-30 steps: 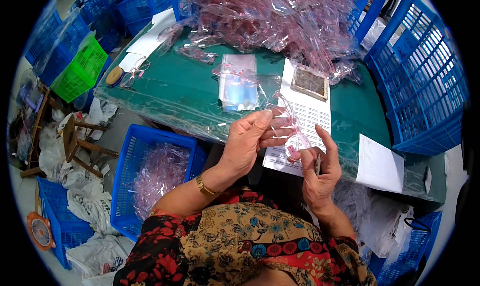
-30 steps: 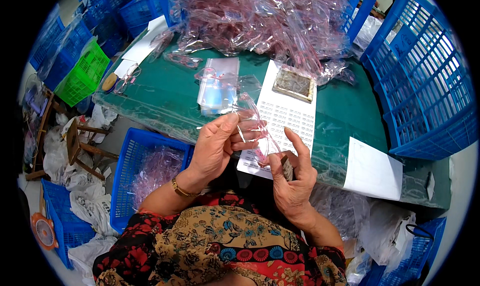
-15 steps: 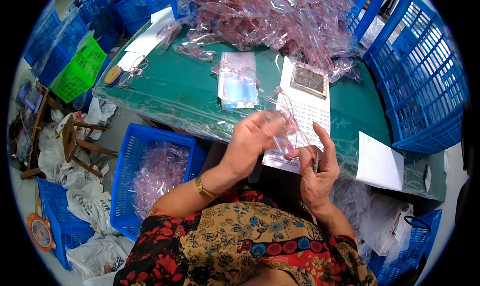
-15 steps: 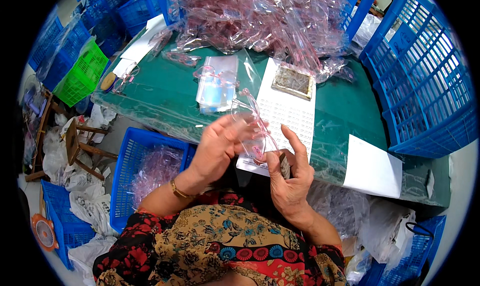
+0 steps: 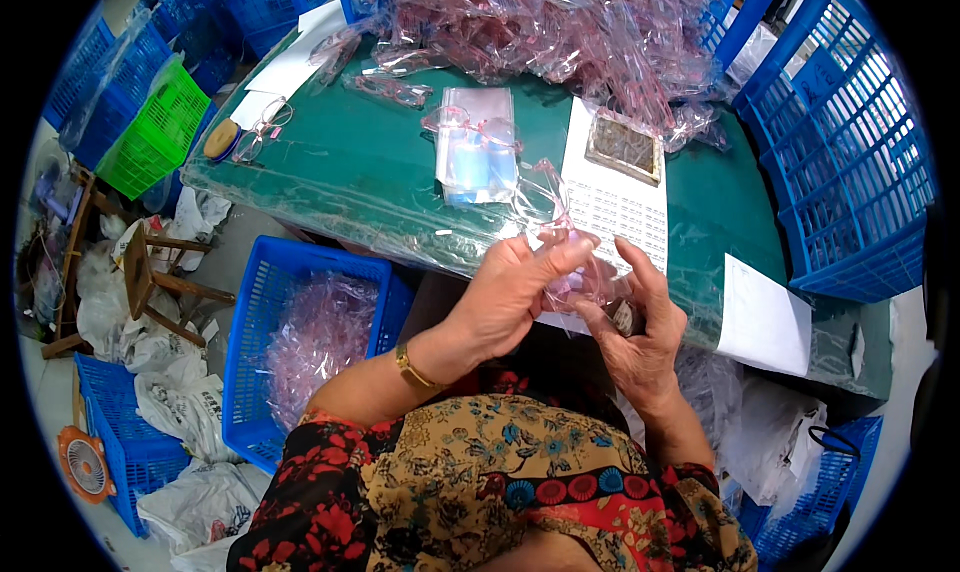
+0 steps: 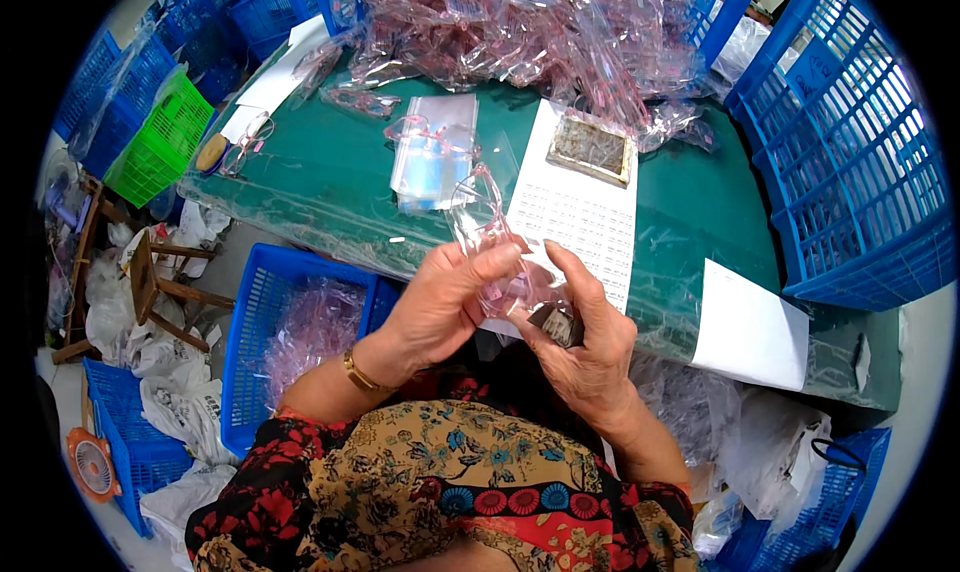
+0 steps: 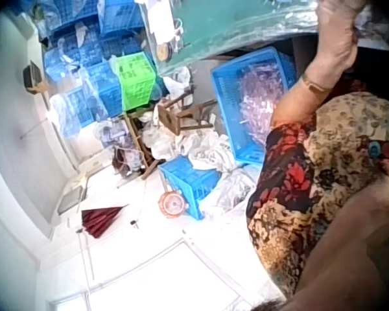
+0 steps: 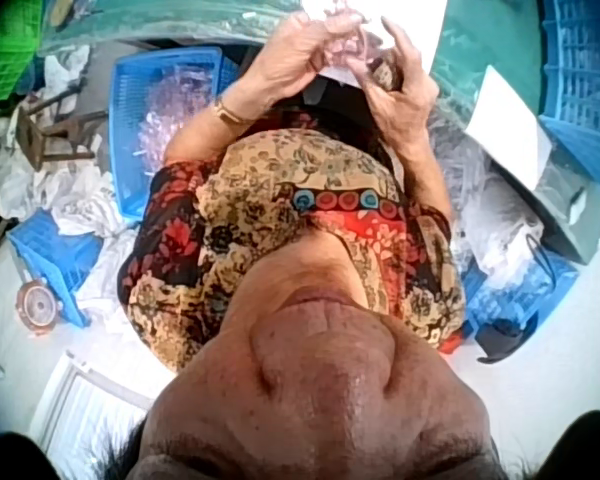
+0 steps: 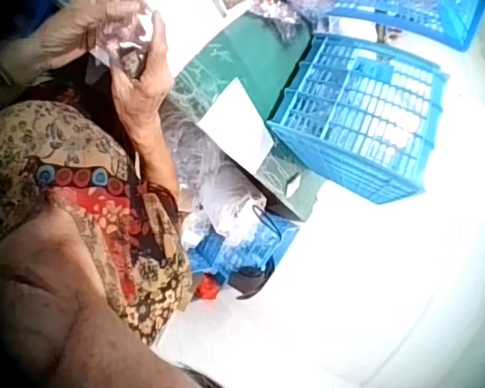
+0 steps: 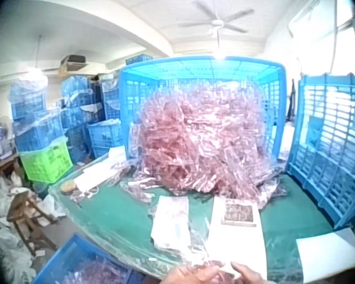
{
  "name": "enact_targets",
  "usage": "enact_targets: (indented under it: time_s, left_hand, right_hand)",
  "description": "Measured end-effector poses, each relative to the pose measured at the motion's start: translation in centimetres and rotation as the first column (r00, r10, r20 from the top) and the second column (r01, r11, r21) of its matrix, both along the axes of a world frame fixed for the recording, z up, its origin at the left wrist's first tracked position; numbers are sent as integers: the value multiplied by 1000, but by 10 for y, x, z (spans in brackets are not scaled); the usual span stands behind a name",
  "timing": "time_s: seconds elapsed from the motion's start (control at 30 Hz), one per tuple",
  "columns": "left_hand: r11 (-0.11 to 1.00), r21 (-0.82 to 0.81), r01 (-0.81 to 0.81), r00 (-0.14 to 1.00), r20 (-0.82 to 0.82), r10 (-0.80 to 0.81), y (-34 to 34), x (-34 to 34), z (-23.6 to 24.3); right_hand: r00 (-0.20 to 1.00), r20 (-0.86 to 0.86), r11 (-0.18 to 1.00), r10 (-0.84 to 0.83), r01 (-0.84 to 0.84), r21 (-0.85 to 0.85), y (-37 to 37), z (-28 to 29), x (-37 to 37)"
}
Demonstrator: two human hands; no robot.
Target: The person repeatedly picks up pink-framed eyeglasses from a table, places them into small clear plastic bags, and sets the sealed bags aside. The workspace includes blue crates filled with packaged eyeglasses and a printed sheet on the table.
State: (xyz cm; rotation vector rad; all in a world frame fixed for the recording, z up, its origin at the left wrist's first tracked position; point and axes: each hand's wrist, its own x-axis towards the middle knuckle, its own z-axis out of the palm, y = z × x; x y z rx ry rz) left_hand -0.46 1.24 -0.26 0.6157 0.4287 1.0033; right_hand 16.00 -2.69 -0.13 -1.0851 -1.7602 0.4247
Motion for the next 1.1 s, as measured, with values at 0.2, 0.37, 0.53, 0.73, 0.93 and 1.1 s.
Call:
enact_targets:
  time_s: [0.2,0.37,0.53,0.73,0.93,1.1]
  left_hand:
    - [998,65,-9,985,-169,20,-13,5,5]
    - [992,126,-4,985,-169,25,-16,9,6]
    - [983,181,10,988,-155,19,-20,12,8]
    - [981,186,47,996,-87,-31,-24,6,9]
    - [859,174,-481,876,136,463,3,-11,5]
    - [891,131,-434,893,193,407,3,-16,7]
  right_hand:
    - [1000,-7,997,-28,29,75,1,-6,-3]
    - [998,-47,997,44,-40,73,-4,-6,-4]
    - [986,-133,994,100,-93,59,-7,-13,-2]
    - [825,-557,959,97,-228,-170,-21,-12,-12]
    - [654,-752,900,86,-374,-222,-28,-7,-22]
    - [632,-769,837,98,-470,-280,-32,-2,-28]
